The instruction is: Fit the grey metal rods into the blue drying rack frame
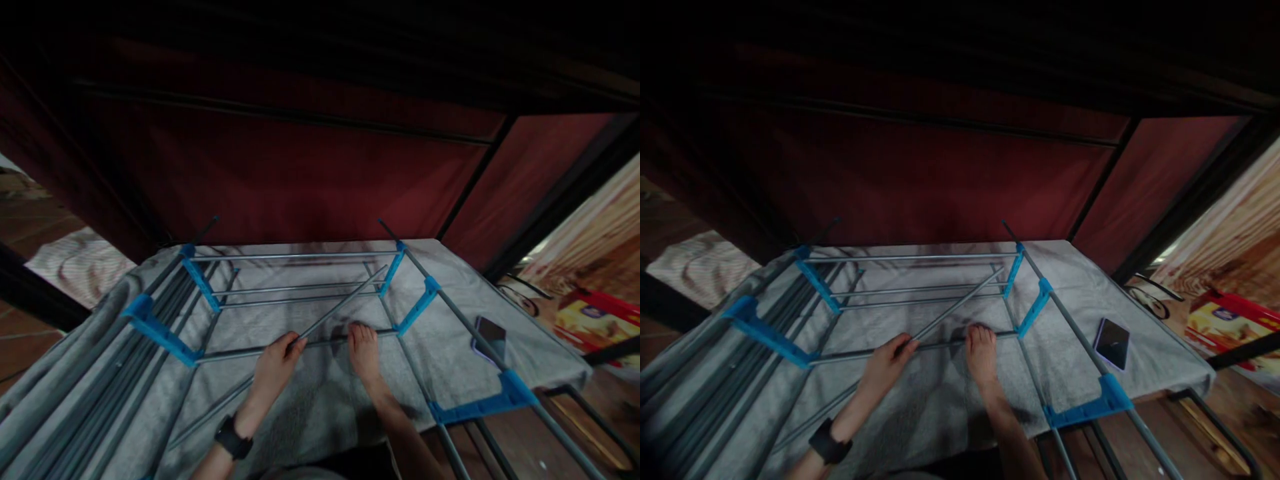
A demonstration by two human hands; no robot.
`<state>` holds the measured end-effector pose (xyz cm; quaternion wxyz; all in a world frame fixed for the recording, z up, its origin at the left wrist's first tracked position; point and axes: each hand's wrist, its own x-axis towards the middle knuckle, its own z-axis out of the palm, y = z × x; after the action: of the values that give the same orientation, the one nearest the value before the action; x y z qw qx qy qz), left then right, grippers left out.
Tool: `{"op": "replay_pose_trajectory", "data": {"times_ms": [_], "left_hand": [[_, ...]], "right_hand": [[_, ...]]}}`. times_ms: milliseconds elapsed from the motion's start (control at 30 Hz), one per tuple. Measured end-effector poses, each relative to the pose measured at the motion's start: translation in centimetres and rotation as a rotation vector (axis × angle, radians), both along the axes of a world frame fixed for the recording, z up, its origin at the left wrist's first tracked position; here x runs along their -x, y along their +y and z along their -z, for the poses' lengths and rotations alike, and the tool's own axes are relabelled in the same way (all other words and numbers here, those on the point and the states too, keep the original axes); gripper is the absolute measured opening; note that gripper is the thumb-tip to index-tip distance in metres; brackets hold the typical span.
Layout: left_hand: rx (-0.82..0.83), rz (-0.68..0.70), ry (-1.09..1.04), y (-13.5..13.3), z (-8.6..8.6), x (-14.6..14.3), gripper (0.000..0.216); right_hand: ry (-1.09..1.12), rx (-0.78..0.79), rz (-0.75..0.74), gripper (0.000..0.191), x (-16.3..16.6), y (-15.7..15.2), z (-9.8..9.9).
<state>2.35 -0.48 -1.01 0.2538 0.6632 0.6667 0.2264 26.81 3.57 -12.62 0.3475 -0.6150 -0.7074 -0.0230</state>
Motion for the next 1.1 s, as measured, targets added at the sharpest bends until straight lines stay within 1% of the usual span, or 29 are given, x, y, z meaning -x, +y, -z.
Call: {"op": "replay_pose_trajectory", "data": {"times_ms": [100, 167, 267, 333, 400, 467, 533, 667, 767, 833, 900, 933, 1000, 1100], "left_hand": [[0.018, -0.024, 0.176, -0.3, 1.6, -0.2, 0.03], [-0.006, -0.023, 0.276, -0.3, 2.5, 0.1, 0.032], [-0.087, 0.017, 0.352, -0.3, 4.0, 1.1, 0.035], [-0.124, 0.031, 0.382, -0.3, 5.1, 1.7, 0.035], [-0.137, 0.047, 0.399, -0.3, 6.1, 2.0, 0.033], [-0.154, 0.071, 0.402, -0.2, 6.7, 1.9, 0.033], [-0.174, 0.088, 0.401, -0.1, 7.0, 1.6, 0.033], [-0.17, 0.103, 0.411, 0.2, 6.8, 1.0, 0.033], [-0.122, 0.138, 0.389, 0.3, 6.5, 0.7, 0.032], [-0.083, 0.158, 0.365, 0.1, 6.3, 0.7, 0.031], [-0.058, 0.166, 0.341, 0.0, 6.1, 0.6, 0.03], [-0.052, 0.166, 0.33, -0.1, 5.9, 0.6, 0.03], [-0.039, 0.171, 0.31, -0.3, 5.5, 0.7, 0.03], [-0.025, 0.184, 0.293, -0.6, 4.8, 0.7, 0.03]], "right_hand": [[0.132, -0.075, 0.003, 0.034, 0.0, -0.9, -0.1], [0.163, -0.101, 0.005, 0.036, 0.1, -2.8, 0.2], [0.098, -0.105, 0.006, 0.036, 0.6, -7.4, 1.4], [0.004, -0.086, -0.043, 0.038, 0.9, -10.4, 2.2], [-0.083, -0.078, -0.077, 0.042, 1.1, -12.5, 2.7], [-0.122, -0.082, -0.07, 0.044, 1.2, -13.3, 2.7], [-0.128, -0.088, -0.045, 0.043, 1.3, -13.3, 2.6], [-0.136, -0.094, -0.036, 0.04, 1.3, -12.8, 2.4], [-0.097, -0.067, -0.039, 0.038, 1.3, -13.0, 2.5], [-0.013, -0.014, -0.058, 0.037, 1.2, -13.1, 2.4], [0.145, 0.072, -0.07, 0.035, 1.0, -12.9, 2.2], [0.257, 0.124, -0.058, 0.033, 0.9, -12.6, 2.1], [0.536, 0.212, 0.024, 0.032, 0.7, -11.7, 1.7], [0.987, 0.26, 0.181, 0.045, 0.2, -9.2, 0.6]]}}
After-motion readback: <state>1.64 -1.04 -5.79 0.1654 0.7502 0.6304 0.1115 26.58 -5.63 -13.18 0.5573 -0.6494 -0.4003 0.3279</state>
